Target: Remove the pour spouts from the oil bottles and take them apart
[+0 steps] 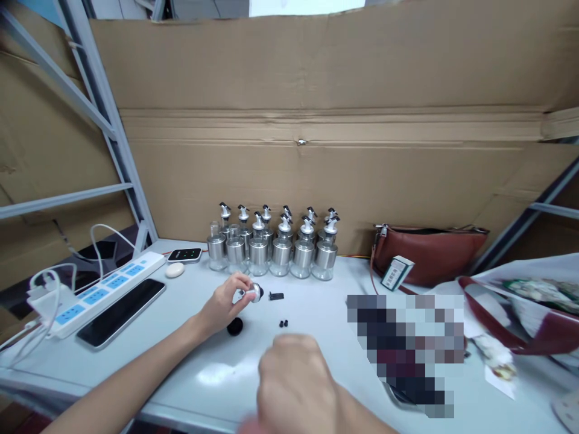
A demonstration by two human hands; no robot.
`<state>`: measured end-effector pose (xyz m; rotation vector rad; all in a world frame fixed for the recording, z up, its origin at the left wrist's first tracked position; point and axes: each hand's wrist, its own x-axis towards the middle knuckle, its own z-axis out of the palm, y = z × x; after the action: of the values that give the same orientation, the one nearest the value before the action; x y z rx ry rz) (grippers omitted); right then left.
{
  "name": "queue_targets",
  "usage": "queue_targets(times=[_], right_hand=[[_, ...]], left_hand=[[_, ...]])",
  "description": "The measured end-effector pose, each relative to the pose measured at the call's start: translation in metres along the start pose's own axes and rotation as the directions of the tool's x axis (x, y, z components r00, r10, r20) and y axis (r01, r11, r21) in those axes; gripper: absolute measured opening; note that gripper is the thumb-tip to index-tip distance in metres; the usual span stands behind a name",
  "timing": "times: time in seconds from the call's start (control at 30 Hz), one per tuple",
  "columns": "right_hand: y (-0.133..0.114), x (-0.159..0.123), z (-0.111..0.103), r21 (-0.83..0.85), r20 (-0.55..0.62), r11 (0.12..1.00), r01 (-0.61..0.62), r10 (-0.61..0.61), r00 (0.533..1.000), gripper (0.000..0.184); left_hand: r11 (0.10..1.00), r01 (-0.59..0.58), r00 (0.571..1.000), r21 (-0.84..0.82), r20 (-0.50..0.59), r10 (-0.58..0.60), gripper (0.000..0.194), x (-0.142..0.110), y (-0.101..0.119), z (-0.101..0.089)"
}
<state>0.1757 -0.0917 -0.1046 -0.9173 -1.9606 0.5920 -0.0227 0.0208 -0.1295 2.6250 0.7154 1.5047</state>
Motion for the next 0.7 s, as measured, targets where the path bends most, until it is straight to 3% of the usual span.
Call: queue_targets(times=[0.1, 0.27, 0.5, 0.57, 0.7], right_hand=[[0.024, 0.037, 0.009, -0.155, -0.129, 0.988, 0.007, -0.027, 0.991, 0.052], [0.038, 0.057, 0.018, -0.167, -0.126, 0.974, -0.15, 0.13, 0.983, 0.04], [0.028, 0.065, 0.017, 0.132, 0.098, 0.956, -0.26, 0.249, 0.964, 0.042], [0.028, 0.067, 0.02, 0.27, 0.141, 0.896, -0.352, 0.325, 0.935, 0.047], [0.032, 0.069, 0.024, 0.549, 0.264, 0.639, -0.54, 0.48, 0.837, 0.054]], left_hand=[[1.0, -0.031, 1.0, -0.004, 0.001, 0.031, 0.014, -0.001, 0.004, 0.002], [0.983, -0.168, 0.983, 0.078, -0.057, 0.172, 0.015, 0.001, 0.011, 0.004], [0.972, -0.194, 0.972, 0.134, -0.107, 0.208, 0.015, 0.002, 0.013, 0.003], [0.969, -0.199, 0.973, 0.15, -0.092, 0.214, 0.014, 0.002, 0.01, 0.003], [0.965, -0.185, 0.983, 0.187, 0.022, 0.184, 0.024, 0.003, 0.006, 0.004]])
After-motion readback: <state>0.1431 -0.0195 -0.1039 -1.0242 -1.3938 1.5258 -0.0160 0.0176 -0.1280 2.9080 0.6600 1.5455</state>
